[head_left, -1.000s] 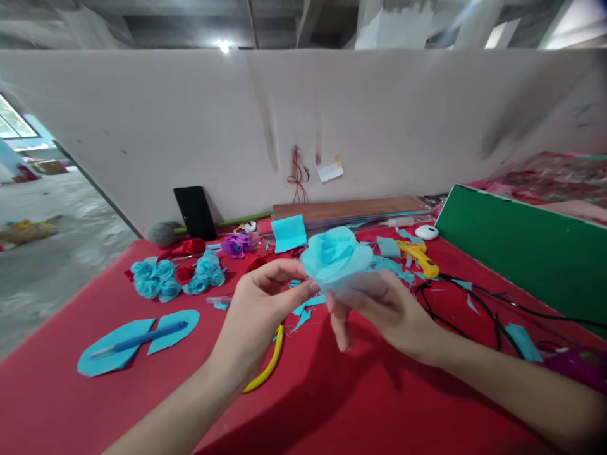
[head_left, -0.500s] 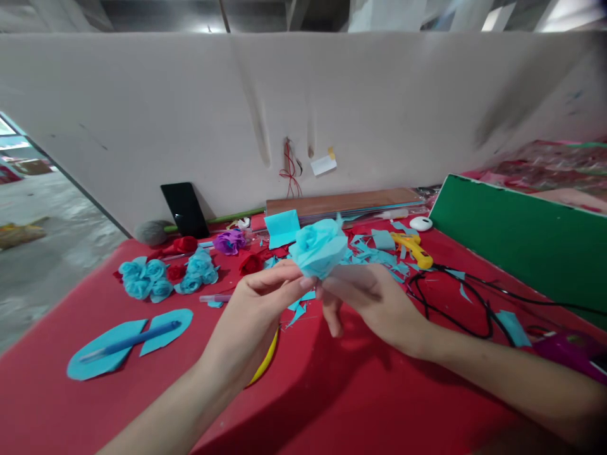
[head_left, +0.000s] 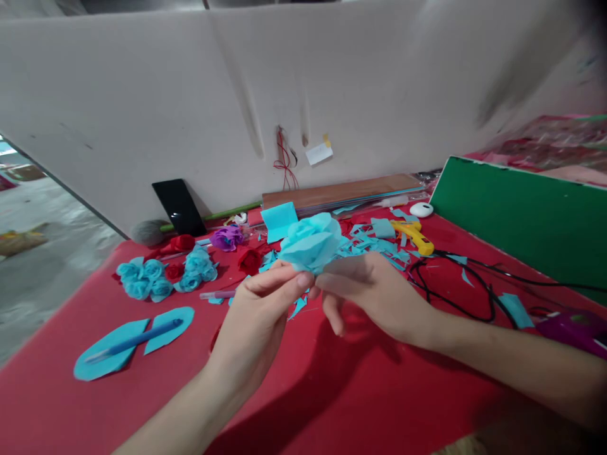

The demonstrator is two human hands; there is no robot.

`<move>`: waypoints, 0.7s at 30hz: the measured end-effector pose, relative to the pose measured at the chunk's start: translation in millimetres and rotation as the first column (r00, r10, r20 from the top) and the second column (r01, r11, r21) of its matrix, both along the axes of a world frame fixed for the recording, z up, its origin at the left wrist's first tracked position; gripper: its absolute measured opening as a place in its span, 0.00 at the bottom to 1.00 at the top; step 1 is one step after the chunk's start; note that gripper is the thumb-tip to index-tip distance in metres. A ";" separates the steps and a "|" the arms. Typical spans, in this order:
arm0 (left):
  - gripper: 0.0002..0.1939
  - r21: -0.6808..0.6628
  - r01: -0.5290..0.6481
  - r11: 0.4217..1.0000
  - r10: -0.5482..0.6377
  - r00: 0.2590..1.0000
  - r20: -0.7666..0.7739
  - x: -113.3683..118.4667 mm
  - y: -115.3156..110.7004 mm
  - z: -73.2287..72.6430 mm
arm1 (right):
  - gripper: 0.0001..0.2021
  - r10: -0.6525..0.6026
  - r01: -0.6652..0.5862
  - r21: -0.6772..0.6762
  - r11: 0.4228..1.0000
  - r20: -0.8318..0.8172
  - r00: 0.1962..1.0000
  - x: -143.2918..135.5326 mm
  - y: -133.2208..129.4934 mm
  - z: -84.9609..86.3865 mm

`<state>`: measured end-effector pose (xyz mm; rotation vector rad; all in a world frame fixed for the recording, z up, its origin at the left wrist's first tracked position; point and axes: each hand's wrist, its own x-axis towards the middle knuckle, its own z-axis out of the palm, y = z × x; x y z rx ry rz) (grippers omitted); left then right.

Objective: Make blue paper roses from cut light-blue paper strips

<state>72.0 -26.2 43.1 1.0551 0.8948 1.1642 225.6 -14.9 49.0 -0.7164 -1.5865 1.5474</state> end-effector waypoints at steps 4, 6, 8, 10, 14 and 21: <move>0.10 0.035 0.074 0.997 -0.077 0.993 0.088 1.4 -1.4 -1.4 | 0.08 0.081 -0.107 -0.141 0.984 -0.182 0.980 1.0 1.4 -3.9; 0.09 0.026 0.098 0.995 -0.101 0.988 0.117 2.1 -1.6 -2.8 | 0.08 0.128 -0.167 -0.163 0.972 -0.224 0.966 1.5 1.7 -5.1; 0.09 0.014 0.114 0.993 -0.115 0.985 0.126 2.4 -1.2 -4.6 | 0.09 0.165 -0.210 -0.171 0.963 -0.247 0.955 1.8 1.7 -5.5; 0.09 0.007 0.128 0.992 -0.128 0.984 0.123 1.9 -0.4 -6.1 | 0.08 0.183 -0.231 -0.177 0.957 -0.253 0.950 1.9 1.7 -5.3; 0.10 -0.002 0.164 0.987 -0.162 0.979 0.122 -1.6 -0.4 -5.8 | 0.08 0.213 -0.261 -0.196 0.945 -0.234 0.948 2.5 2.7 -4.0; 0.01 -0.038 0.108 0.993 -0.102 0.986 0.133 -3.2 -6.7 0.2 | 0.08 0.119 -0.132 -0.105 0.986 -0.117 0.986 6.1 2.6 1.7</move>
